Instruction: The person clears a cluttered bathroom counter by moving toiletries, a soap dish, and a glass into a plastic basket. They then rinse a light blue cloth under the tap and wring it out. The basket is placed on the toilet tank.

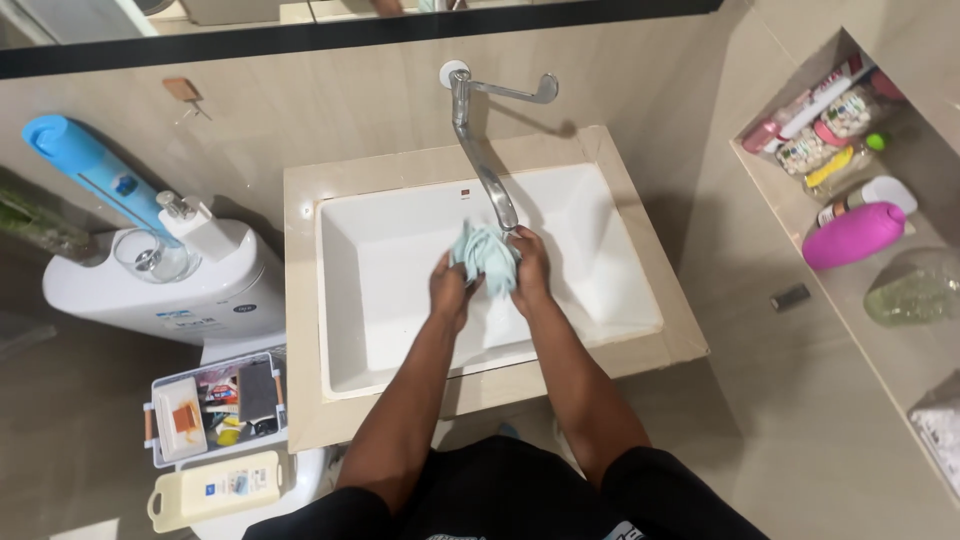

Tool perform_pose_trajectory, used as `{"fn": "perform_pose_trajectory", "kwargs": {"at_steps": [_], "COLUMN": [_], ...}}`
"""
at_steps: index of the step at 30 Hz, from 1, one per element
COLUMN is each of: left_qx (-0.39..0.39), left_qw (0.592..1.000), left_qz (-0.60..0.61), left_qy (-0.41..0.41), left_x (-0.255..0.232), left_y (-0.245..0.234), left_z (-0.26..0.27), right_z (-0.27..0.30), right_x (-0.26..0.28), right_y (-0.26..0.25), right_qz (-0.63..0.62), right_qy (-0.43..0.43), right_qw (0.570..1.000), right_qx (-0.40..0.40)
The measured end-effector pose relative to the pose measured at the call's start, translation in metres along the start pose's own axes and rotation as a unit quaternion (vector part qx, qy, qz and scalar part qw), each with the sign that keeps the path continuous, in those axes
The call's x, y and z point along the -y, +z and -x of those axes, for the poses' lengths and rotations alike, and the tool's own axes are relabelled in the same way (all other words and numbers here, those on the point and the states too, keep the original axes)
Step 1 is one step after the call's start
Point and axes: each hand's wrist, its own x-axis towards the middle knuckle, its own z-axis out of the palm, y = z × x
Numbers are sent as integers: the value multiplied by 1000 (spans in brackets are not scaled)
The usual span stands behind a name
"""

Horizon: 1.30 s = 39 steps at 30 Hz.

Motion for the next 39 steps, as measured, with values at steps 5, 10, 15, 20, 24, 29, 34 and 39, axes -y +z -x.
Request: {"fn": "perform_pose_trajectory", "kwargs": {"at_steps": [5,10,15,20,24,29,34,39], "left_qx": [-63,-93,-52,-13,1,-26,-23,33], "left_qw": [993,990,987,947,943,985,996,998], "left_qz": [-98,-106,-146,-284,-278,-157,-80,-21], "left_qy": [-20,13,35,152,184,63,-22,-57], "left_x": [26,21,24,48,35,13,9,19], "left_y": [37,55,63,60,57,66,56,41], "left_z": [-5,-18,-18,-33,-49,-30,-23,-18], "right_z": [-5,21,17,-3,0,-5,11,11], "right_x": [-16,-16,-18,-1,-3,-8,1,-10], "right_y": [14,13,11,6,15,22,41,34], "right_qz": [227,191,137,112,92,105,210,275], "right_qy": [-47,49,43,80,63,76,110,101], "right_qw": [972,980,989,990,992,988,968,955], "right_qx": [-18,-15,-45,1,-51,-81,-82,-51]}}
